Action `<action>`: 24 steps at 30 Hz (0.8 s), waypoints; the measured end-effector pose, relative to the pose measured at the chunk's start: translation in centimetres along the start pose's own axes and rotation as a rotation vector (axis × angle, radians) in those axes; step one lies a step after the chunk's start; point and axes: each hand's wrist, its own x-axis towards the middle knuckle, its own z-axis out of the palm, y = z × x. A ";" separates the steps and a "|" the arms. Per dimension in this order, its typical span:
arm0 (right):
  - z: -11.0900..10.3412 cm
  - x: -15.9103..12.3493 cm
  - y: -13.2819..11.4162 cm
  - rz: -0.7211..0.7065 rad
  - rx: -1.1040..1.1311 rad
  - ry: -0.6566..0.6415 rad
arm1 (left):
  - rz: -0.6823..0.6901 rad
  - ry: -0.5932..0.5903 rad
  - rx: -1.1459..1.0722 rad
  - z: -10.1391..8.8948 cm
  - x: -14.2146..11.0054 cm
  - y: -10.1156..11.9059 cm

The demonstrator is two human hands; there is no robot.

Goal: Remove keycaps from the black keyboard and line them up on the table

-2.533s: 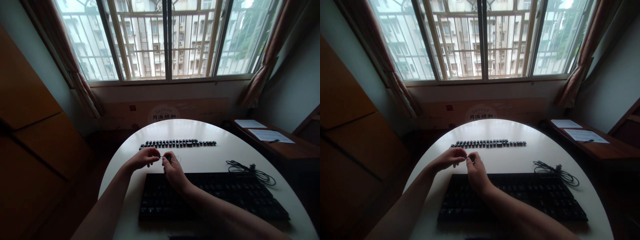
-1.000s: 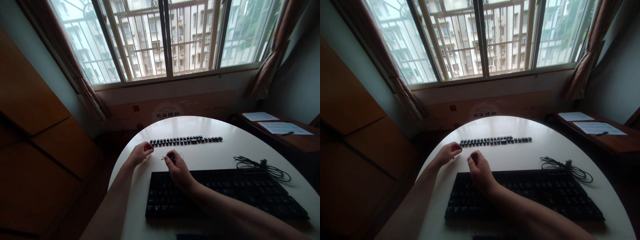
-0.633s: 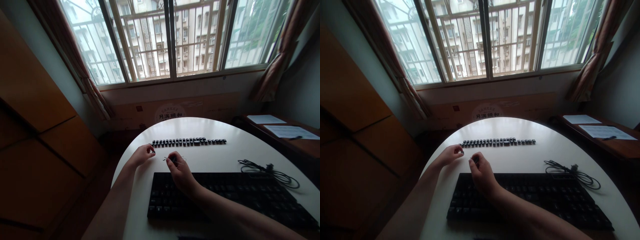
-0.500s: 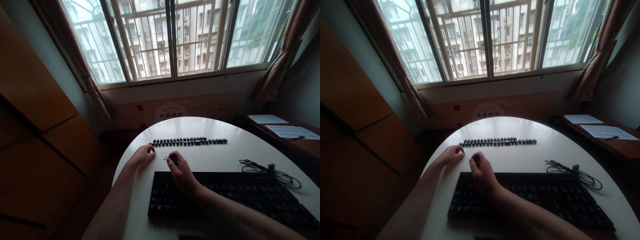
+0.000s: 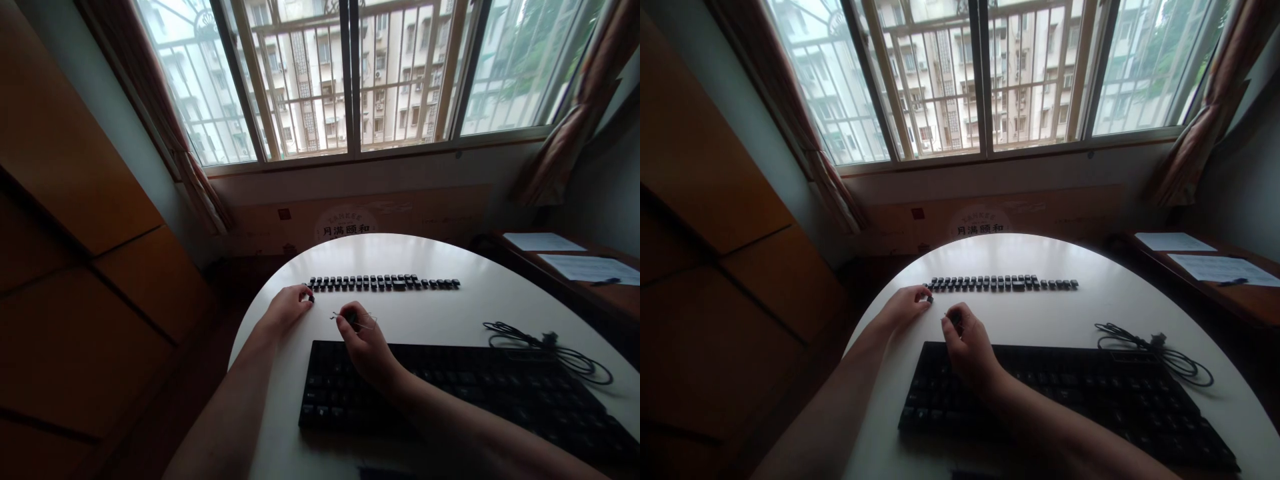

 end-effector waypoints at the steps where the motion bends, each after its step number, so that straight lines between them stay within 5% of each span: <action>1: 0.0 0.0 0.0 -0.002 -0.005 0.001 | 0.001 0.005 0.024 0.0 0.0 0.1; 24: -0.1 -0.2 -0.6 -0.015 -0.015 -0.031 | 0.026 0.131 0.113 1.4 1.3 -0.6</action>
